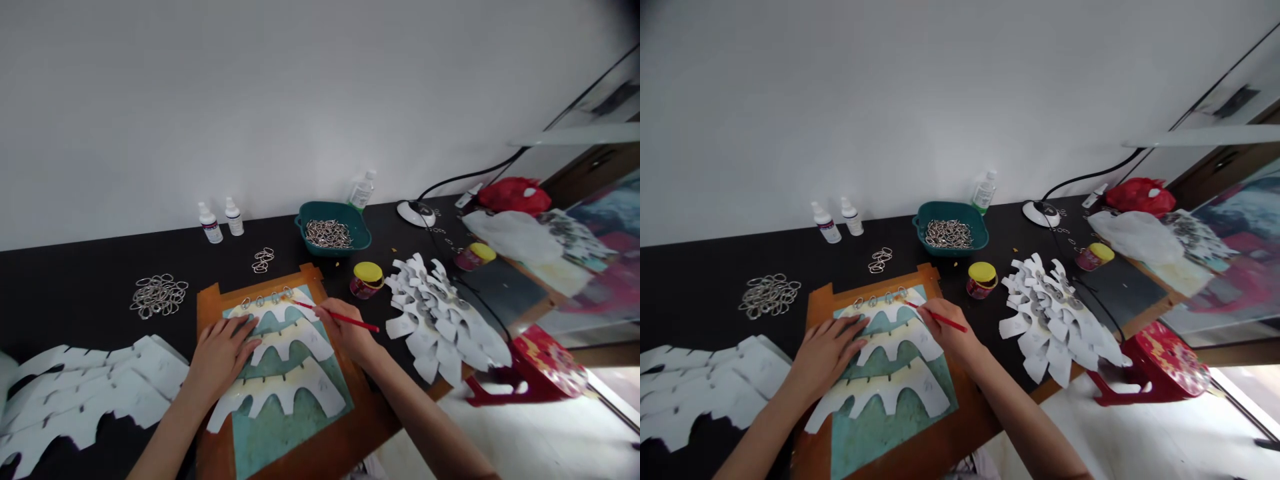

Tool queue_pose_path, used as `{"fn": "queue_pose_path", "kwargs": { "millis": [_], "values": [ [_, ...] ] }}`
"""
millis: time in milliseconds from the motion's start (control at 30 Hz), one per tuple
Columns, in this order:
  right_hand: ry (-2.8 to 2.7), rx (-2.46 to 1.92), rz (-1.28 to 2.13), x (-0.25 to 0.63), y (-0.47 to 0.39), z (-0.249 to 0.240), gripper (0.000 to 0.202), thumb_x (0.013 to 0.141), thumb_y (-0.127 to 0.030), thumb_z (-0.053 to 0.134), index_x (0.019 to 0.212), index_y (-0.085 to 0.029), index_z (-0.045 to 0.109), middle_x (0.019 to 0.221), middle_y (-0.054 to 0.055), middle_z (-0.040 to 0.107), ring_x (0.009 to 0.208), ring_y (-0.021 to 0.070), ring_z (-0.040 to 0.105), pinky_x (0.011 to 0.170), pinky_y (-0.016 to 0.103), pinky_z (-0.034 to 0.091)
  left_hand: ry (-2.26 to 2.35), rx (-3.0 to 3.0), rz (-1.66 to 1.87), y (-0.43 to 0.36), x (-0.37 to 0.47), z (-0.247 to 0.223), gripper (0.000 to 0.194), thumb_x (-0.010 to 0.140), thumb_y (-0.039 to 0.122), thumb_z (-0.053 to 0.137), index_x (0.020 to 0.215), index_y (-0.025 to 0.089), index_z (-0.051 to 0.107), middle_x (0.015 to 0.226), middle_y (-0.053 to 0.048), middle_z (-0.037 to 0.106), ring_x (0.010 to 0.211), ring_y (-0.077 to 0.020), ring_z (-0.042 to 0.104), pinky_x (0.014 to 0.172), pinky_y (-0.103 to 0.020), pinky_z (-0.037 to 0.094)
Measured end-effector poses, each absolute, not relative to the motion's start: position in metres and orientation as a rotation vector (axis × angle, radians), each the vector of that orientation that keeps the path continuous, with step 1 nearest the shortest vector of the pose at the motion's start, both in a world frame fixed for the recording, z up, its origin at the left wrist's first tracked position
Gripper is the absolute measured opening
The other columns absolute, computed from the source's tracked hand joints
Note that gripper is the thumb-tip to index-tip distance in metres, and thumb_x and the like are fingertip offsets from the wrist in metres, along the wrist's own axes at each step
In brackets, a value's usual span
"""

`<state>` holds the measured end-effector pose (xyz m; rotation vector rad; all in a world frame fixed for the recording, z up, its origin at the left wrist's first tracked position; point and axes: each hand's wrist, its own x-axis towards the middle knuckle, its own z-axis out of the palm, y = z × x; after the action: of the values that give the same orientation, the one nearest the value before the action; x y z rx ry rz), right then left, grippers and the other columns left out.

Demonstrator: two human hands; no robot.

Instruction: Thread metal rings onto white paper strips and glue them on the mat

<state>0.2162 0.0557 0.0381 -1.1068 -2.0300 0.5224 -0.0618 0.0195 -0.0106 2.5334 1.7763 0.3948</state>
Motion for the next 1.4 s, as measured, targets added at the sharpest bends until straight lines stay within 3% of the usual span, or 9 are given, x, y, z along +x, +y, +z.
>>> {"fn": "queue_pose_path", "kwargs": {
  "millis": [233, 567, 767, 933, 1100, 1400],
  "values": [
    [-1.664, -1.203, 0.633, 0.237, 0.060, 0.049, 0.031, 0.100, -0.036, 0.041, 0.084, -0.019, 0.062, 0.070, 0.002, 0.064, 0.060, 0.0137, 0.060, 0.059, 0.025, 0.049, 1.774, 2.513, 0.373, 0.020, -0.061, -0.010, 0.045, 0.096, 0.049, 0.038, 0.129, 0.028, 0.061, 0.127, -0.008, 0.065, 0.110, -0.0283, 0.058, 0.088, -0.043, 0.044],
    [-1.831, -1.308, 0.520, 0.239, 0.064, 0.045, 0.033, 0.099, -0.036, 0.043, 0.076, -0.018, 0.059, 0.068, 0.001, 0.062, 0.062, 0.0138, 0.058, 0.060, 0.025, 0.045, 1.773, 2.517, 0.368, 0.020, -0.060, -0.010, 0.044, 0.096, 0.047, 0.039, 0.130, 0.028, 0.060, 0.128, -0.007, 0.064, 0.112, -0.0292, 0.058, 0.089, -0.044, 0.046],
    [-1.644, -1.236, 0.543, 0.256, 0.026, 0.059, 0.035, 0.101, -0.035, 0.040, 0.079, -0.019, 0.062, 0.066, 0.002, 0.062, 0.058, 0.0131, 0.058, 0.054, 0.024, 0.046, 1.720, 2.488, 0.580, 0.019, -0.065, -0.016, 0.049, 0.096, 0.050, 0.039, 0.121, 0.018, 0.065, 0.127, -0.012, 0.065, 0.113, -0.0282, 0.060, 0.097, -0.043, 0.048],
    [-1.774, -1.203, 0.505, 0.246, 0.002, 0.036, 0.030, 0.099, -0.029, 0.043, 0.077, -0.019, 0.061, 0.069, 0.002, 0.063, 0.061, 0.0137, 0.059, 0.056, 0.025, 0.046, 1.791, 2.502, 0.774, 0.005, -0.054, -0.004, 0.039, 0.096, 0.041, 0.042, 0.114, 0.018, 0.068, 0.121, -0.013, 0.067, 0.109, -0.0288, 0.061, 0.095, -0.047, 0.049],
    [-1.986, -1.169, 0.471, 0.243, -0.006, 0.033, 0.029, 0.100, -0.026, 0.043, 0.077, -0.019, 0.059, 0.070, 0.003, 0.063, 0.062, 0.0138, 0.058, 0.057, 0.025, 0.044, 1.464, 2.612, 0.535, -0.014, -0.015, -0.009, 0.039, 0.096, 0.042, 0.043, 0.115, 0.019, 0.068, 0.117, -0.009, 0.070, 0.106, -0.0255, 0.064, 0.090, -0.040, 0.052],
    [-1.941, -1.091, 0.461, 0.251, -0.016, 0.040, 0.027, 0.100, -0.024, 0.041, 0.079, -0.020, 0.058, 0.070, 0.003, 0.063, 0.063, 0.0143, 0.058, 0.060, 0.026, 0.046, 1.559, 2.565, 0.309, -0.020, 0.002, -0.009, 0.044, 0.093, 0.045, 0.049, 0.121, 0.015, 0.065, 0.123, -0.012, 0.067, 0.112, -0.0294, 0.062, 0.093, -0.043, 0.051]
  ]
}}
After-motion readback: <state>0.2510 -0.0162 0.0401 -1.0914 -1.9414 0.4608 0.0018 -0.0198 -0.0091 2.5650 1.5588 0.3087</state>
